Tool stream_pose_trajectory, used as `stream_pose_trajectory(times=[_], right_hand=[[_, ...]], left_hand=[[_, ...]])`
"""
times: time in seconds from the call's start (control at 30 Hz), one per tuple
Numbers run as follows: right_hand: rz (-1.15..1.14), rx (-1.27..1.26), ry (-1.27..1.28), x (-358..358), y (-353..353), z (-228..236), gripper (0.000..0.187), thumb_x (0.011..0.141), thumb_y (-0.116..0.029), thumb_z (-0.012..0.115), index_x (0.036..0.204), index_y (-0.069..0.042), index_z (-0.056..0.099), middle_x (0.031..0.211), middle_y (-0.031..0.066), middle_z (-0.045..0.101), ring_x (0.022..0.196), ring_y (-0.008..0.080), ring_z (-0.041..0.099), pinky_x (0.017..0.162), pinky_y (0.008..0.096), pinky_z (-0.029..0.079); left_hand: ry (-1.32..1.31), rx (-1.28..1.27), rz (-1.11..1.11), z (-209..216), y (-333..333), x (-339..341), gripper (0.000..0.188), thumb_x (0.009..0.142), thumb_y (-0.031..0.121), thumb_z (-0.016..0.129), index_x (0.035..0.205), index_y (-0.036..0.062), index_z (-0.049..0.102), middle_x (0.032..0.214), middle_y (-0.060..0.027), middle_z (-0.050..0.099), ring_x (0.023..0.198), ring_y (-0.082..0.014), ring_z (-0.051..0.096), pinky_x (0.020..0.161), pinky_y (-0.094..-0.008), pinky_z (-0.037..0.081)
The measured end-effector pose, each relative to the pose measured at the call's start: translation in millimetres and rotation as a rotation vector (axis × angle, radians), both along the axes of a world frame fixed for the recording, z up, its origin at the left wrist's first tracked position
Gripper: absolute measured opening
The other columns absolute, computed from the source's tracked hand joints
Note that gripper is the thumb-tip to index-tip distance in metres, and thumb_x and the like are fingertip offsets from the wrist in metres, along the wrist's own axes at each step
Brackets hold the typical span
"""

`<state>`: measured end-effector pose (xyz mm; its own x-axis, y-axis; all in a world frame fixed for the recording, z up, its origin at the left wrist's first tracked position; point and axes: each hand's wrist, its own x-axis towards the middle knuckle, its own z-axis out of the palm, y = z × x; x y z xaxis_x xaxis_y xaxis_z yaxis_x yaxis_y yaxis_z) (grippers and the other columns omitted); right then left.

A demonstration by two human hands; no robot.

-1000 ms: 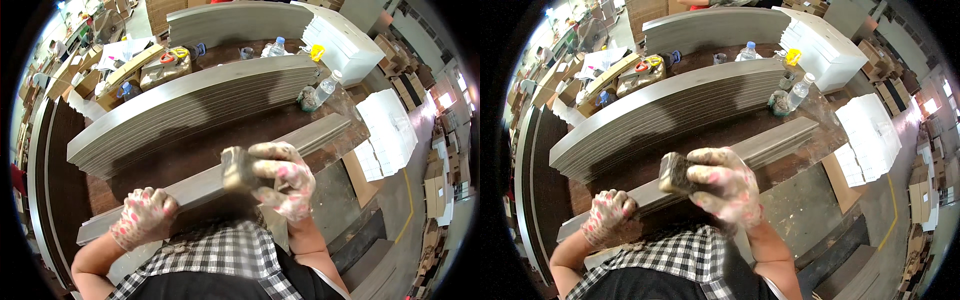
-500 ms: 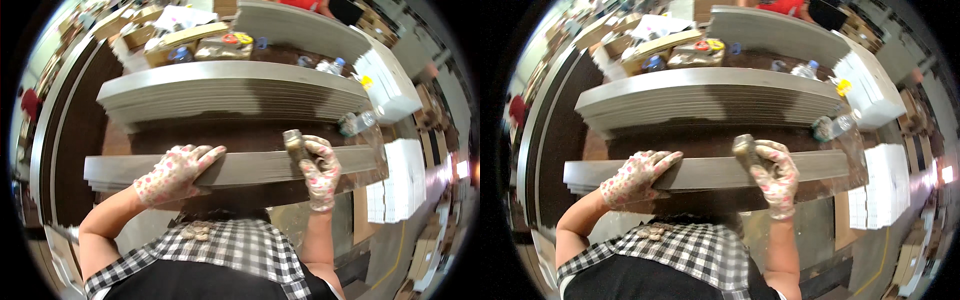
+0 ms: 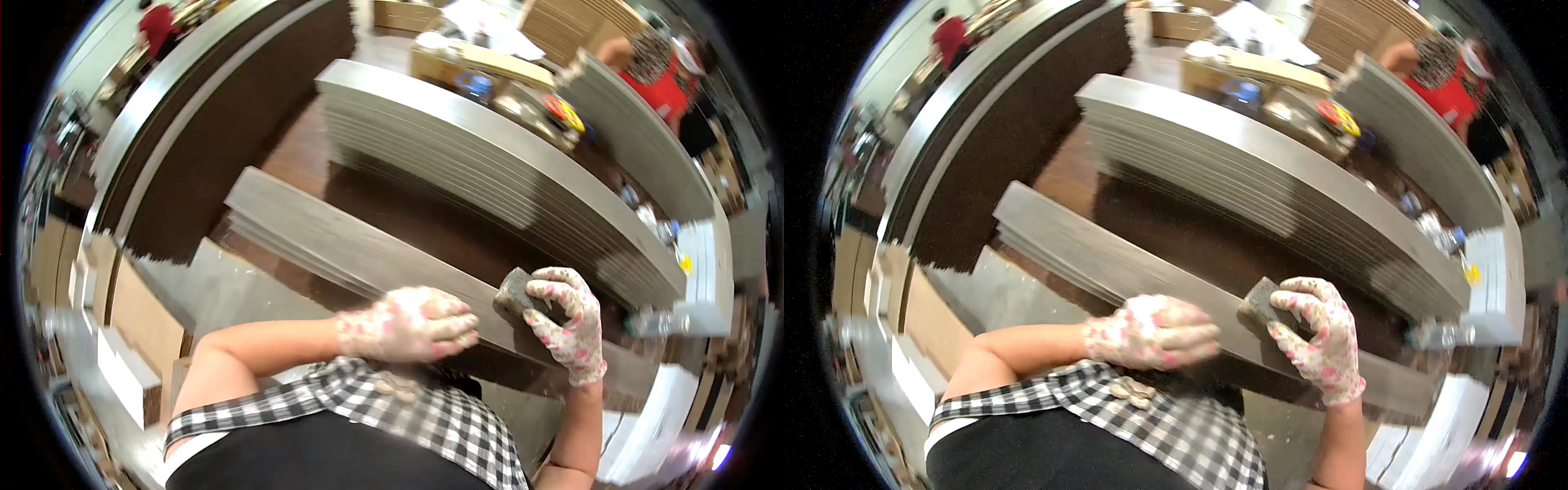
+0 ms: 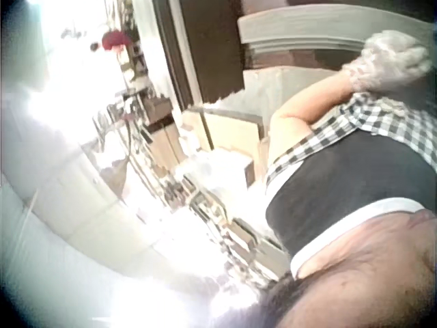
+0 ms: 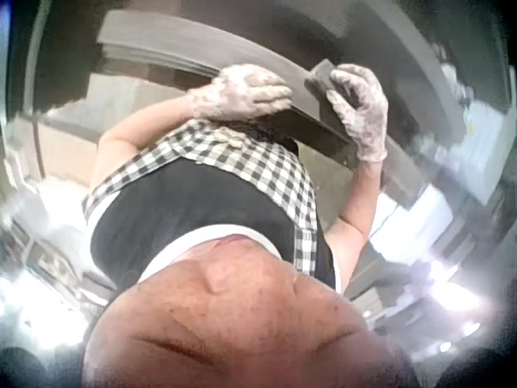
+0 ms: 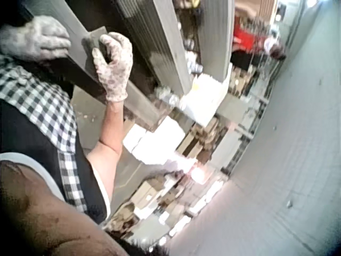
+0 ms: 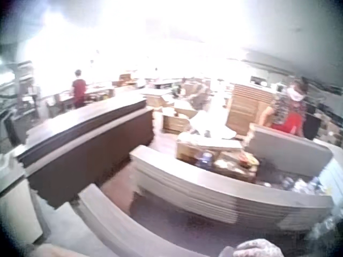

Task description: The person sands the sides of a wood plank by hand using a sanding block, then wipes the plank with a cloth and continues sanding different areas.

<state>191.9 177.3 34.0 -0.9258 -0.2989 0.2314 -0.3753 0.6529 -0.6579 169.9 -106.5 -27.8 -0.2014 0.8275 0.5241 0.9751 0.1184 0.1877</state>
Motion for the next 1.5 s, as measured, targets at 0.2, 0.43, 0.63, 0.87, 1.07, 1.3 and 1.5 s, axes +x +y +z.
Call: stream_pose_trajectory(times=[0.2, 0.43, 0.63, 0.87, 1.07, 1.3, 1.5], right_hand=[[0.364, 0.088, 0.1, -84.6, -107.5, 3.8, 0.038, 0.068, -0.008, 0.082, 0.103, -0.008, 0.069, 0.108, 0.0138, 0.067, 0.1, 0.0336, 0.065, 0.085, 0.0424, 0.054], [0.586, 0.037, 0.227, -167.4, -264.6, -4.0, 0.024, 0.077, -0.017, 0.079, 0.095, -0.007, 0.069, 0.098, 0.0137, 0.068, 0.094, 0.0344, 0.066, 0.085, 0.0432, 0.054], [0.528, 0.02, 0.157, -210.2, -354.6, -1.6, 0.025, 0.083, -0.024, 0.079, 0.098, -0.006, 0.073, 0.099, 0.0142, 0.07, 0.097, 0.0317, 0.068, 0.086, 0.0406, 0.054], [0.811, 0.131, 0.34, -170.5, -358.6, 14.5, 0.019, 0.08, -0.015, 0.078, 0.094, -0.005, 0.071, 0.093, 0.0127, 0.066, 0.093, 0.0322, 0.065, 0.083, 0.0429, 0.054], [0.664, 0.237, 0.315, -196.6, -366.4, 18.0, 0.019, 0.08, -0.015, 0.076, 0.096, -0.005, 0.071, 0.094, 0.0139, 0.066, 0.094, 0.0338, 0.065, 0.084, 0.0434, 0.053], [0.516, 0.121, 0.26, -202.2, -355.2, 9.8, 0.023, 0.08, -0.017, 0.079, 0.099, -0.006, 0.073, 0.095, 0.0125, 0.069, 0.094, 0.0297, 0.068, 0.086, 0.041, 0.055], [0.526, -0.002, 0.158, -198.5, -331.9, -8.7, 0.034, 0.081, -0.024, 0.08, 0.108, -0.006, 0.069, 0.105, 0.0161, 0.07, 0.1, 0.0352, 0.067, 0.089, 0.0426, 0.053]], left_hand=[[-0.048, 0.166, 0.04, -12.6, 7.4, -2.8, 0.03, 0.084, 0.023, 0.065, 0.11, 0.0094, 0.071, 0.115, -0.0058, 0.069, 0.107, -0.0237, 0.068, 0.081, -0.0352, 0.06], [-0.283, 0.27, -0.003, -38.8, 30.6, 4.6, 0.034, 0.093, 0.025, 0.057, 0.118, 0.0019, 0.062, 0.122, -0.0166, 0.063, 0.116, -0.0325, 0.062, 0.096, -0.0421, 0.053], [-0.305, 0.313, 0.012, -41.3, 30.8, 5.9, 0.034, 0.088, 0.02, 0.056, 0.112, -0.0026, 0.063, 0.122, -0.0161, 0.062, 0.113, -0.0341, 0.06, 0.091, -0.0417, 0.053], [-0.4, 0.41, -0.102, -55.2, 46.8, 6.7, 0.033, 0.088, 0.019, 0.058, 0.11, -0.0051, 0.063, 0.115, -0.0222, 0.063, 0.11, -0.0354, 0.061, 0.093, -0.0443, 0.052], [-0.421, 0.477, -0.029, -63.4, 53.5, 12.4, 0.029, 0.09, 0.021, 0.058, 0.11, 0.001, 0.065, 0.119, -0.0175, 0.063, 0.107, -0.0326, 0.061, 0.095, -0.0451, 0.05], [-0.332, 0.577, 0.025, -51.0, 41.1, 8.5, 0.032, 0.089, 0.022, 0.061, 0.111, 0.0007, 0.066, 0.114, -0.0153, 0.063, 0.103, -0.0315, 0.061, 0.083, -0.0421, 0.054], [-0.535, 0.585, -0.11, -47.5, 41.0, 7.2, 0.035, 0.087, 0.023, 0.06, 0.112, -0.0017, 0.064, 0.11, -0.0179, 0.063, 0.105, -0.034, 0.062, 0.084, -0.0416, 0.055]])
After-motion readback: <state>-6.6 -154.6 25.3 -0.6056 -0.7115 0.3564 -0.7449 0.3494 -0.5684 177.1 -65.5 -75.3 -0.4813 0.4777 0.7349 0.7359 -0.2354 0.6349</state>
